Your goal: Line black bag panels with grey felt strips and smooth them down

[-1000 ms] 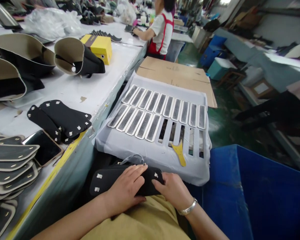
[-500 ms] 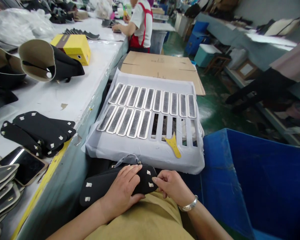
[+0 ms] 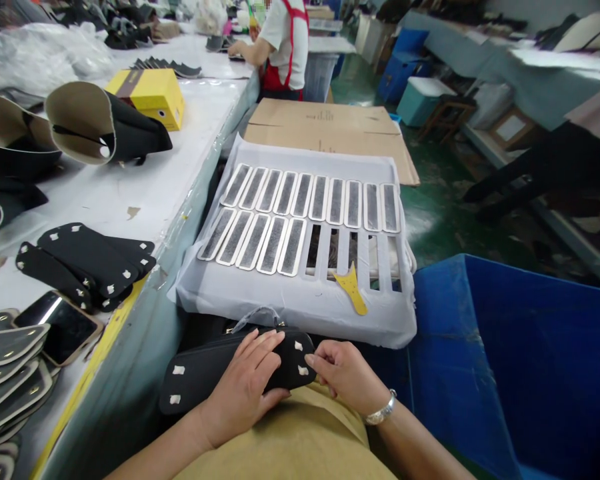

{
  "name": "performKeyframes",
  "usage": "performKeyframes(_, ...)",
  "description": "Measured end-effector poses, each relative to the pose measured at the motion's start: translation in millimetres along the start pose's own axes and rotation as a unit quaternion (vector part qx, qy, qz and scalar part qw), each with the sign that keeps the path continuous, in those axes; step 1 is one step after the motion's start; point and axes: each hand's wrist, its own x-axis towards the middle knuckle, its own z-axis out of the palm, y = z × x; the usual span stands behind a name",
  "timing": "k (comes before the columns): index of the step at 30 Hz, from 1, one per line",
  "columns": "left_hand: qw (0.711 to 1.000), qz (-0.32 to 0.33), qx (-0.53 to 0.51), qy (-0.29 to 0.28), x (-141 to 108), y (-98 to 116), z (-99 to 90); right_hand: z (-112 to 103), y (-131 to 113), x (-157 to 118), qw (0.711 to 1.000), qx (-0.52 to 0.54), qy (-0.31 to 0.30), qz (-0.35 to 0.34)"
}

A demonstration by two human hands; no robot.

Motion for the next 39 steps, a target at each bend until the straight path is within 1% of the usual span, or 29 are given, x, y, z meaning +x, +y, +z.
performKeyframes(3, 1.000, 0.000, 0.011, -0.003, -1, 0, 0.0, 1, -3, -2, 0.999, -0.031, 0.017, -0.001)
performKeyframes(7, 0.999, 0.006, 0.026, -0.019, 2, 0, -2.0, 0, -8, -1, 0.997, -0.065, 0.032, -0.014)
performKeyframes(13, 0.999, -0.001, 0.030, -0.030, 4, 0, -2.2, -2, -13, -1, 0.998, -0.054, 0.024, 0.005)
performKeyframes(15, 0.999, -0.005, 0.031, -0.028, 4, 1, -1.6, -2, -16, -2, 0.997, -0.068, 0.021, 0.005)
performKeyframes(17, 0.999, -0.007, 0.031, -0.027, 5, 1, -1.4, -2, -19, -3, 0.991, -0.124, 0.040, -0.018)
performKeyframes(19, 0.999, -0.007, 0.031, -0.025, 5, 2, -1.8, -3, -21, -2, 0.975, -0.200, 0.080, -0.061)
performKeyframes(21, 0.999, -0.007, 0.032, -0.025, 6, 3, -2.8, -6, -19, 1, 0.960, -0.244, 0.110, -0.085)
performKeyframes(22, 0.999, -0.007, 0.032, -0.026, 7, 3, -3.4, -8, -15, 3, 0.962, -0.237, 0.112, -0.083)
performKeyframes(23, 0.999, -0.008, 0.031, -0.028, 7, 4, -3.9, -10, -11, 5, 0.970, -0.209, 0.103, -0.068)
performKeyframes(25, 0.999, -0.012, 0.029, -0.031, 7, 4, -4.6, -14, 2, 6, 0.991, -0.109, 0.071, -0.025)
performKeyframes(26, 0.999, -0.015, 0.027, -0.031, 7, 5, -4.7, -15, 8, 6, 0.997, -0.051, 0.056, -0.008)
performKeyframes(28, 0.999, -0.018, 0.024, -0.029, 7, 5, -4.3, -15, 20, 2, 0.998, 0.049, 0.032, 0.003)
performKeyframes(30, 0.999, -0.020, 0.020, -0.026, 6, 5, -3.3, -11, 27, -5, 0.994, 0.109, 0.018, -0.016)
performKeyframes(33, 0.999, -0.027, 0.011, -0.016, 5, 5, -1.4, -2, 28, -13, 0.987, 0.157, 0.000, -0.046)
performKeyframes(36, 0.999, -0.035, 0.002, -0.006, 4, 5, -0.1, 4, 23, -15, 0.984, 0.167, 0.013, -0.054)
performKeyframes(39, 0.999, -0.035, -0.002, -0.001, 3, 4, 0.2, 7, 16, -15, 0.986, 0.156, 0.031, -0.046)
